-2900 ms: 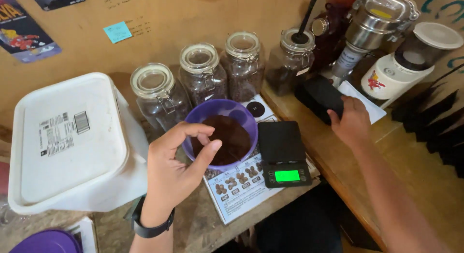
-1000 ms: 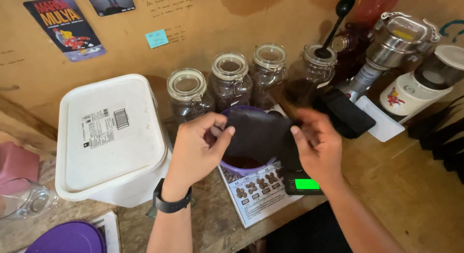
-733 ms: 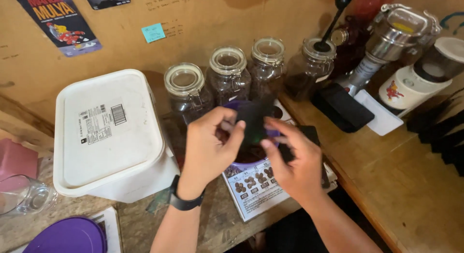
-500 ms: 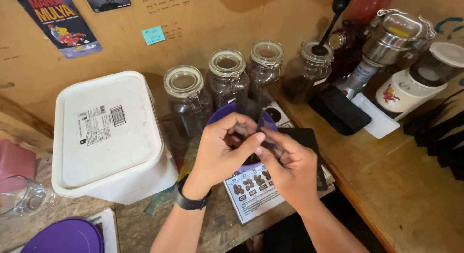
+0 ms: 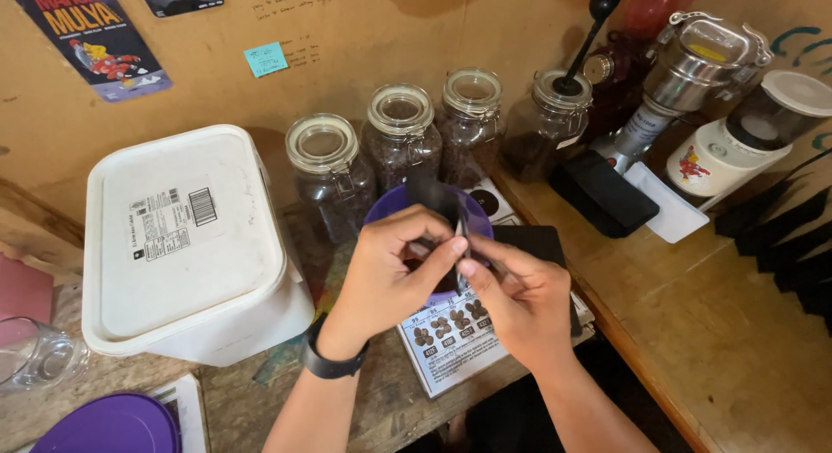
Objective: Filling small pouches with ground coffee using a spoon and weighing them on a digital scale for precision.
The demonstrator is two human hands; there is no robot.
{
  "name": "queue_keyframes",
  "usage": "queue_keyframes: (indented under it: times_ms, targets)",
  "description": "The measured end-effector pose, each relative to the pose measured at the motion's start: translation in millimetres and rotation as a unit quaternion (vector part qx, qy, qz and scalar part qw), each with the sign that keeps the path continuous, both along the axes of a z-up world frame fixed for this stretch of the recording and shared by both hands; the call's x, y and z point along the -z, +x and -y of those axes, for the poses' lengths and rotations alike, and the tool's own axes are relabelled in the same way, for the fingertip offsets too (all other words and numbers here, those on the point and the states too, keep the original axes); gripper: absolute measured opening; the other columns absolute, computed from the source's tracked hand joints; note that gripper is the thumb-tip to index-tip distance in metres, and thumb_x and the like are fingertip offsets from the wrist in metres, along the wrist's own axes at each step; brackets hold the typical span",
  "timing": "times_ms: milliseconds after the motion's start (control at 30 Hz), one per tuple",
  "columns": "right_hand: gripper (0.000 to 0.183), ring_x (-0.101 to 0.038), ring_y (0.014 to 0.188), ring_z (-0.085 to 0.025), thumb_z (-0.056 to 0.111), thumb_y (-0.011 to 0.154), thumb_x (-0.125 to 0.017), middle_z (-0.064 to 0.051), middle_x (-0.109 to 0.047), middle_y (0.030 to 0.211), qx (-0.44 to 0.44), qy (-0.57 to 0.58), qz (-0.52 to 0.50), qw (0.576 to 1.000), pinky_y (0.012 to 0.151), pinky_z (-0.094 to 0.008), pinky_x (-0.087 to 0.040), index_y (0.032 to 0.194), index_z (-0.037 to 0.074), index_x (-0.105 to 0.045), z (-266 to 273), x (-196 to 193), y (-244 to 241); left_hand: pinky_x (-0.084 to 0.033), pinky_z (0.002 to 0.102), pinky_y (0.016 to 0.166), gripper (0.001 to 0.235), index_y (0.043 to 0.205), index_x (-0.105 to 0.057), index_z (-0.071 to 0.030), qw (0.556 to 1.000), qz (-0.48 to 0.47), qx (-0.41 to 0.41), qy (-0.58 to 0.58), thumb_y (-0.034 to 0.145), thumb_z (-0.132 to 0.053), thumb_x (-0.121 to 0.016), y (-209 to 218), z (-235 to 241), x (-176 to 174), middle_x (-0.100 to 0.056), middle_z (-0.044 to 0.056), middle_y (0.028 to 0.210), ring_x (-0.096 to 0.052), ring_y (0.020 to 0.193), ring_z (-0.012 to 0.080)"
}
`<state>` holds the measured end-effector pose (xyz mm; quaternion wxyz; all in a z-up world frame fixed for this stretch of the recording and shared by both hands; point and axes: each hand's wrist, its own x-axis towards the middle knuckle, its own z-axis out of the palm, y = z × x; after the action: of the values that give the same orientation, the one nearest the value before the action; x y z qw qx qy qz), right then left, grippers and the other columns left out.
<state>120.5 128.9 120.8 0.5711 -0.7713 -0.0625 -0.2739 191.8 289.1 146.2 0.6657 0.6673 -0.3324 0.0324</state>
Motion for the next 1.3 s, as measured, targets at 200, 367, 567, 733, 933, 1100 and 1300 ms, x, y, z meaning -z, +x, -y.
queue_keyframes:
  times_ms: [200, 367, 567, 733, 933, 1100, 1300]
  targets:
    - [0.011, -0.067, 0.061, -0.014, 0.006, 0.09, -0.069, -0.002, -0.066, 0.063, 0.078, -0.168, 0.112, 0.976, 0.055, -0.028, -0.057, 0.081, 0.008, -0.074, 3.9, 5.9, 13.4, -0.047, 0.03, 0.046, 0.021, 0.07, -0.06, -0.007, 0.985, 0.148, -0.078, 0.051, 0.089, -0.006, -0.07, -0.7, 11.6, 9.6, -0.055, 0.006, 0.061, -0.058, 0.052, 0.0228]
    - [0.027, -0.056, 0.045, -0.016, 0.012, 0.09, -0.066, 0.005, -0.047, 0.049, 0.164, -0.377, 0.17, 0.895, 0.045, -0.025, -0.048, 0.065, 0.014, -0.057, 21.4, 19.2, 23.6, -0.045, 0.032, 0.045, 0.024, 0.067, -0.052, -0.008, 0.965, 0.211, -0.127, 0.095, 0.086, -0.003, -0.065, 0.6, 16.2, 17.6, -0.048, 0.006, 0.059, -0.057, 0.051, 0.028]
    - [0.031, -0.053, 0.045, -0.017, 0.013, 0.089, -0.068, 0.004, -0.043, 0.051, 0.276, -0.413, 0.187, 0.848, 0.05, -0.025, -0.047, 0.064, 0.018, -0.051, 31.3, 30.1, 34.4, -0.047, 0.032, 0.045, 0.02, 0.068, -0.052, -0.009, 0.942, 0.24, -0.184, 0.146, 0.082, -0.002, -0.064, 1.3, 19.1, 22.5, -0.048, 0.005, 0.06, -0.058, 0.051, 0.0276]
    - [0.016, -0.068, 0.067, -0.018, 0.006, 0.096, -0.071, 0.001, -0.07, 0.083, 0.242, -0.383, 0.316, 0.834, 0.062, -0.029, -0.054, 0.082, 0.014, -0.069, 17.6, 40.2, 38.8, -0.049, 0.032, 0.045, 0.02, 0.07, -0.051, -0.01, 0.927, 0.256, -0.227, 0.155, 0.086, -0.007, -0.064, 2.6, 23.1, 23.3, -0.05, 0.004, 0.065, -0.062, 0.054, 0.0292]
    - [0.022, -0.077, 0.079, -0.028, -0.009, 0.093, -0.062, -0.006, -0.079, 0.088, 0.156, -0.215, 0.183, 0.947, 0.073, -0.035, -0.059, 0.093, 0.008, -0.075, -3.9, 17.7, 30.7, -0.052, 0.033, 0.048, 0.017, 0.074, -0.056, -0.008, 0.899, 0.297, -0.263, 0.185, 0.089, -0.008, -0.063, 2.6, 30.4, 29.6, -0.054, 0.005, 0.073, -0.063, 0.057, 0.0286]
    - [0.018, -0.058, 0.069, -0.024, 0.0, 0.084, -0.064, -0.012, -0.065, 0.066, 0.059, -0.117, 0.042, 0.991, 0.061, -0.038, -0.053, 0.096, 0.008, -0.075, 5.5, 43.9, 26.0, -0.054, 0.032, 0.051, 0.016, 0.075, -0.057, -0.007, 0.89, 0.319, -0.263, 0.19, 0.091, -0.008, -0.06, 1.6, 38.8, 33.9, -0.055, 0.006, 0.077, -0.065, 0.059, 0.028]
    - [0.015, -0.042, 0.071, -0.005, 0.001, 0.09, -0.066, -0.003, -0.054, 0.051, 0.04, -0.02, 0.014, 0.999, 0.057, -0.029, -0.046, 0.077, 0.008, -0.069, 5.6, 55.9, 40.2, -0.055, 0.032, 0.051, 0.013, 0.077, -0.059, -0.007, 0.928, 0.263, -0.218, 0.147, 0.089, -0.01, -0.063, 0.1, 38.4, 29.1, -0.056, 0.005, 0.078, -0.065, 0.06, 0.0271]
